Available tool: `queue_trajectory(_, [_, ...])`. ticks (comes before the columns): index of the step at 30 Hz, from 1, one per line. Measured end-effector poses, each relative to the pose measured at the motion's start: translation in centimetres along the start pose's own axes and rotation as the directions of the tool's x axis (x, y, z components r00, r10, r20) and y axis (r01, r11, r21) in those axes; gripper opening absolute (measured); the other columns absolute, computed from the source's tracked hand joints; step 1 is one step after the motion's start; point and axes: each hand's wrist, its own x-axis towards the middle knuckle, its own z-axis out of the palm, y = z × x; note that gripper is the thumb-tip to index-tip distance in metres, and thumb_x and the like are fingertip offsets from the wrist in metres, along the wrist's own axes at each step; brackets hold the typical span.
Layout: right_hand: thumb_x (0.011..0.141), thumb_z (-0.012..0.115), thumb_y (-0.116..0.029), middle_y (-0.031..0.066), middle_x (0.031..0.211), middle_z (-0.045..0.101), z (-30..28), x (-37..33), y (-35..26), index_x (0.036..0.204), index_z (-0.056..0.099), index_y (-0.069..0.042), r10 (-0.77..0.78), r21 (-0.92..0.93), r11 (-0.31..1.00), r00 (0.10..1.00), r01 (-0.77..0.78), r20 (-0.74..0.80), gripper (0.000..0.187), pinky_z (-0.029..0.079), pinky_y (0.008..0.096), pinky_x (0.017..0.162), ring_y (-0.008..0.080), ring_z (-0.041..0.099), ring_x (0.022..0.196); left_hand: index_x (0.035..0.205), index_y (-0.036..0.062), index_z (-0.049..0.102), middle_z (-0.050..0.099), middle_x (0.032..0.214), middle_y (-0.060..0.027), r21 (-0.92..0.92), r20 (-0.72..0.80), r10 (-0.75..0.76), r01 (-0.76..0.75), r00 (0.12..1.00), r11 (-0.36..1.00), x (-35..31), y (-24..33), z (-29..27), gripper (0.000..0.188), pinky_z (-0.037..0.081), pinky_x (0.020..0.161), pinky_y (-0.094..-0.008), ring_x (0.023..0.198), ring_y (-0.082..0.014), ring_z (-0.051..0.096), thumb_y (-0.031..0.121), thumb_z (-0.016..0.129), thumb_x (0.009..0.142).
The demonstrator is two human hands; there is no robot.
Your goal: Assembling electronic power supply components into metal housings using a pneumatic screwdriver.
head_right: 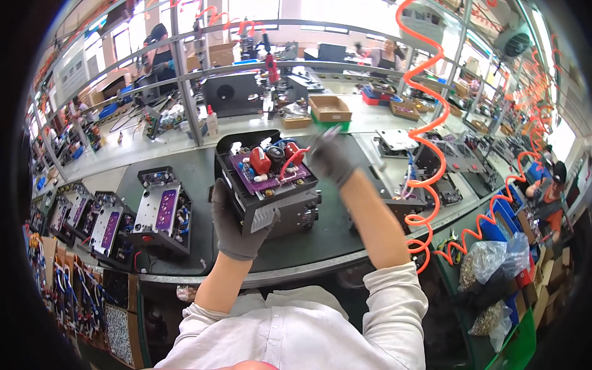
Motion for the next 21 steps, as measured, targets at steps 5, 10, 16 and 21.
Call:
queue_trajectory(5, [0.096, 0.054, -0.025, 0.0081, 0.112, 0.066, -1.0, -3.5, 5.4, 0.129, 0.052, -0.013, -0.302, -0.192, 0.919, 0.927, 0.345, 0.224, 0.035, 0.056, 0.0379, 0.089, 0.0206, 0.068, 0.097, 0.129, 0.0177, 0.056, 0.061, 0.126, -0.0092, 0.043, -0.083, -0.058, 0.061, 0.995, 0.997, 2.1, -1.7, -0.4, 0.053, 0.056, 0.082, -0.054, 0.111, -0.0329, 0.062, 0.053, 0.054, 0.09])
queue_trajectory(10, [0.072, 0.076, -0.054, 0.0205, 0.118, 0.06, -12.4, -6.4, -0.7, 0.135, 0.043, 0.001, -0.756, -0.974, 0.101, 0.621, -0.205, -0.209, 0.09, 0.048, 0.0383, 0.091, 0.0332, 0.06, 0.105, 0.118, 0.0155, 0.061, 0.065, 0.118, -0.0071, 0.103, -0.09, 0.042, -0.033, 0.995, 0.994, 4.5, -0.7, -0.1, 0.042, 0.055, 0.084, -0.0481, 0.108, -0.0297, 0.063, 0.045, 0.058, 0.089])
queue_trajectory(16, [0.072, 0.075, -0.049, 0.0259, 0.125, 0.055, -19.2, -10.2, 1.1, 0.138, 0.038, 0.0, -0.365, -0.512, 0.031, 0.467, -0.858, -0.805, 0.09, 0.044, 0.0463, 0.097, 0.0404, 0.054, 0.115, 0.117, 0.0037, 0.054, 0.062, 0.111, -0.011, 0.394, 0.139, 0.115, -0.162, 0.984, 0.905, 9.3, -4.2, 0.4, 0.039, 0.053, 0.092, -0.0399, 0.106, -0.0231, 0.061, 0.01, 0.071, 0.082])
queue_trajectory(21, [0.076, 0.074, -0.039, 0.0288, 0.122, 0.053, -18.8, -12.7, 3.3, 0.138, 0.037, 0.002, -0.462, -0.697, 0.122, 0.581, -0.706, -0.67, 0.083, 0.044, 0.0481, 0.096, 0.0434, 0.055, 0.111, 0.113, 0.002, 0.057, 0.066, 0.103, -0.0115, 0.478, 0.128, -0.025, -0.039, 0.992, 0.878, 13.3, -9.5, 0.6, 0.033, 0.054, 0.087, -0.0332, 0.093, -0.0214, 0.065, 0.011, 0.065, 0.082])
